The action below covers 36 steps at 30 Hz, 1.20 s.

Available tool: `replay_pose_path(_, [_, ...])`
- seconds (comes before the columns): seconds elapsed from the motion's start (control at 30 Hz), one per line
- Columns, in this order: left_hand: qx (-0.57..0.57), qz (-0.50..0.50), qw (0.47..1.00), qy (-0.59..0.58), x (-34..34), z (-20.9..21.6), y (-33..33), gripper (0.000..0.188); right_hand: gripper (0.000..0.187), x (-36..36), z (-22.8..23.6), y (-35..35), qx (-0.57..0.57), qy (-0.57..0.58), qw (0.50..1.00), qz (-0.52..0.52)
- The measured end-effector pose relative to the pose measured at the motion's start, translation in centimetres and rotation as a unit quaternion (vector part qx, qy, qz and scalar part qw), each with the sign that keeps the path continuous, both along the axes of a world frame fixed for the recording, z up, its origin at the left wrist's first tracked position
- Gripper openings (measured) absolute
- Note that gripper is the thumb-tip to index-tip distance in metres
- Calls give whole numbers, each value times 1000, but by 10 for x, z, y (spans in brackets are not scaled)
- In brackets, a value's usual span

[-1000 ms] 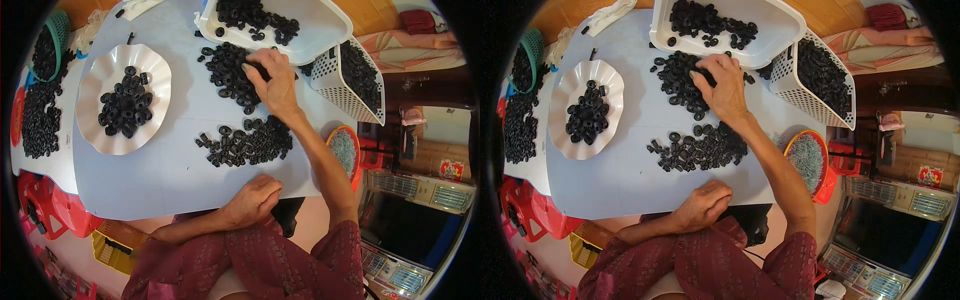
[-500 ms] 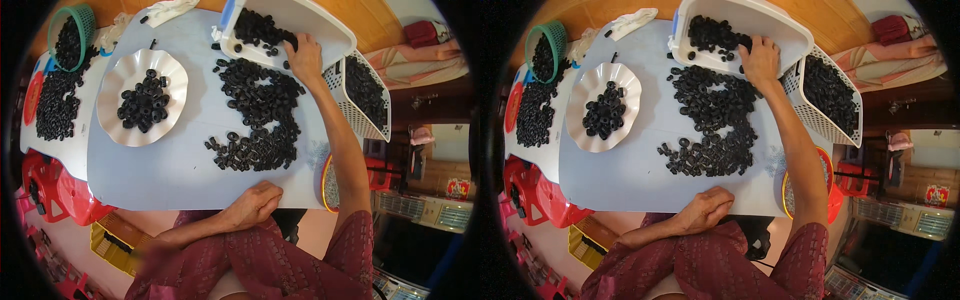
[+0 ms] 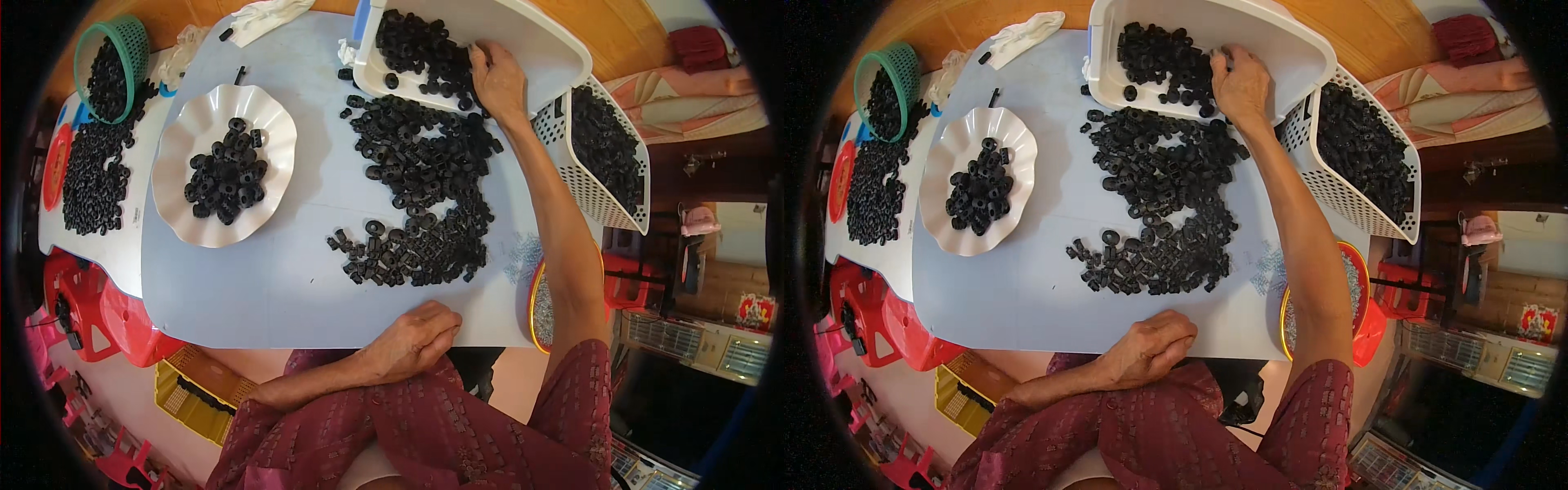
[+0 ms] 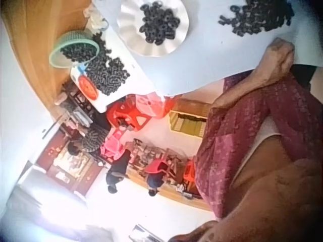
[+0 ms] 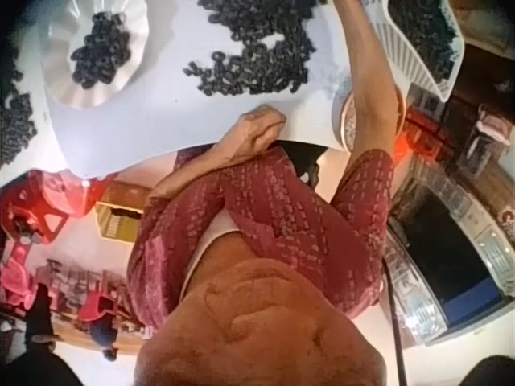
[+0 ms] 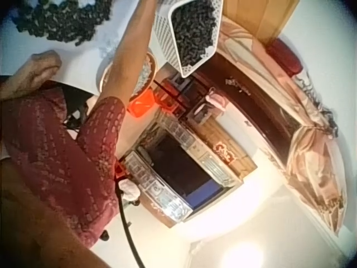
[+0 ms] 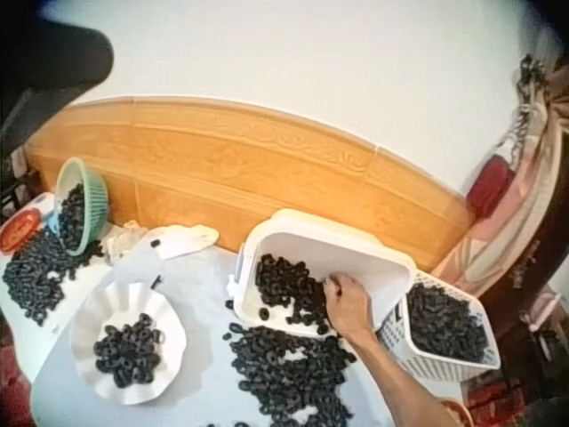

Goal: Assembling small black plastic components by hand on a workbench.

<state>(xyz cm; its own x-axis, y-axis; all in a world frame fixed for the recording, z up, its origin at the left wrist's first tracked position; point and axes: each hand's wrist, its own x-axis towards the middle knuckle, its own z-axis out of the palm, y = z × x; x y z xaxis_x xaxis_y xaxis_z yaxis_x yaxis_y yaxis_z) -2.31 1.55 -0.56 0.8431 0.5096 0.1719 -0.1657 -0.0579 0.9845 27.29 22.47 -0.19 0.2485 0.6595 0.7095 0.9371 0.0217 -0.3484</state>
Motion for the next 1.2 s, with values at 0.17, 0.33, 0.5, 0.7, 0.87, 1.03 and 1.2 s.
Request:
replay_pose_path(0.17, [-3,-7,1000,8,-1,0,1,12,30,-18,2,1,-110,38,992,40])
replay_pose_path(0.33, [1,2,1000,-2,0,-2,0,11,33,-31,3,-16,-110,92,986,89])
replay_pose_path(0.5, [7,-10,1000,-1,-1,-3,1,12,22,-56,9,-45,-115,46,986,110])
replay_pose_path(0.7, [9,8,1000,-7,-1,-4,-2,12,14,-84,15,-82,-113,20,983,142])
replay_pose_path(0.87, [20,18,1000,1,-1,-4,-4,10,15,-104,22,-111,-124,28,973,195])
replay_pose_path(1.03, [15,23,999,29,0,1,-4,7,18,-110,23,-126,-159,108,949,248])
replay_pose_path(1.2, [21,31,999,34,-2,-4,-2,7,15,-114,40,-165,-86,321,934,135])
